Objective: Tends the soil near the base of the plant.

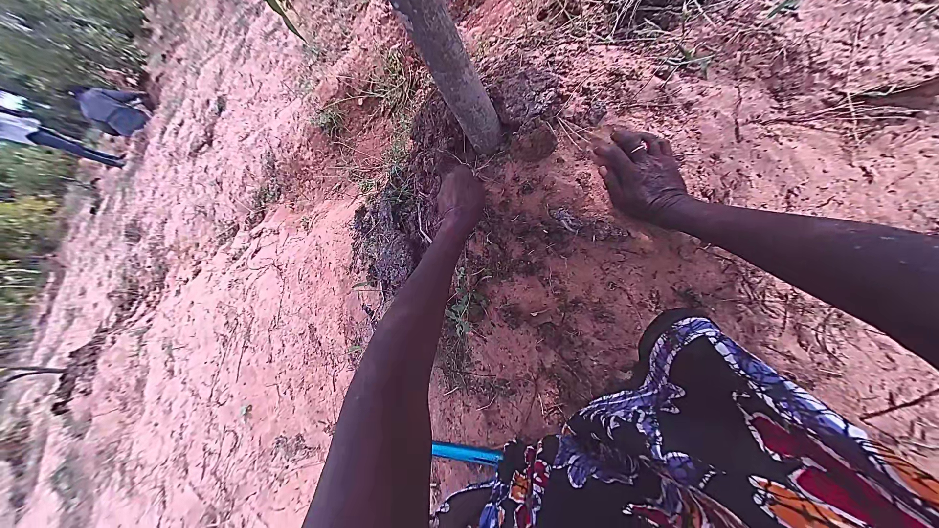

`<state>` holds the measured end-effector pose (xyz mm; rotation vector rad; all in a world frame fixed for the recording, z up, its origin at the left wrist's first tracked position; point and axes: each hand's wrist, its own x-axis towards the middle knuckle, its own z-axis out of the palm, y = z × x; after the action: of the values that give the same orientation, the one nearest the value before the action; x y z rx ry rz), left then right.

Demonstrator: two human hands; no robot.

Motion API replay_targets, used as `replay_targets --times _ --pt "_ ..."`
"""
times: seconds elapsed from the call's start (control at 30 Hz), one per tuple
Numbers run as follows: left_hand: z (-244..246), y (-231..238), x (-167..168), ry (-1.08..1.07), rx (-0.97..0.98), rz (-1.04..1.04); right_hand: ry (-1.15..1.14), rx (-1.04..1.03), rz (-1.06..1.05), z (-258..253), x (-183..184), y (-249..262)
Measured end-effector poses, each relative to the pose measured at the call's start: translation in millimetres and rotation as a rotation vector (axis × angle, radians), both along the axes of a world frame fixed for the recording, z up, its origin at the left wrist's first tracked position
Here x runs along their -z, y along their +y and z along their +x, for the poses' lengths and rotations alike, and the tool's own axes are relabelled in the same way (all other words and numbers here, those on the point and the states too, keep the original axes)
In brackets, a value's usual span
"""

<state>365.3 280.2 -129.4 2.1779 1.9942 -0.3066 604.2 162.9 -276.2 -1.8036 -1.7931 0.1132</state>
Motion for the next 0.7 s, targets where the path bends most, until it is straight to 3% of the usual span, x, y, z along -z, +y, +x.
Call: replay_targets --times 0.17,0.3,0.5,0.63,0.7 --pt "43 -89 -33 -0.147 0.29 -0.005 0.016 -0.009 -0.01 -3 -3 -1" --pt "25 -144 -18 -0.278 0.406 -0.047 0.016 -0.027 -0.007 -2 -5 -1" --pt "-53 -114 26 -0.482 0.014 -0.023 0.013 -0.045 -0.001 1 0 0" --pt "-101 -79 47 -0.786 -0.36 0.249 0.0 -0.041 -0.01 2 -1 -2" --pt "-112 -51 49 -0.939 -0.451 0.392 0.001 -0.045 -0.013 1 -4 -2"
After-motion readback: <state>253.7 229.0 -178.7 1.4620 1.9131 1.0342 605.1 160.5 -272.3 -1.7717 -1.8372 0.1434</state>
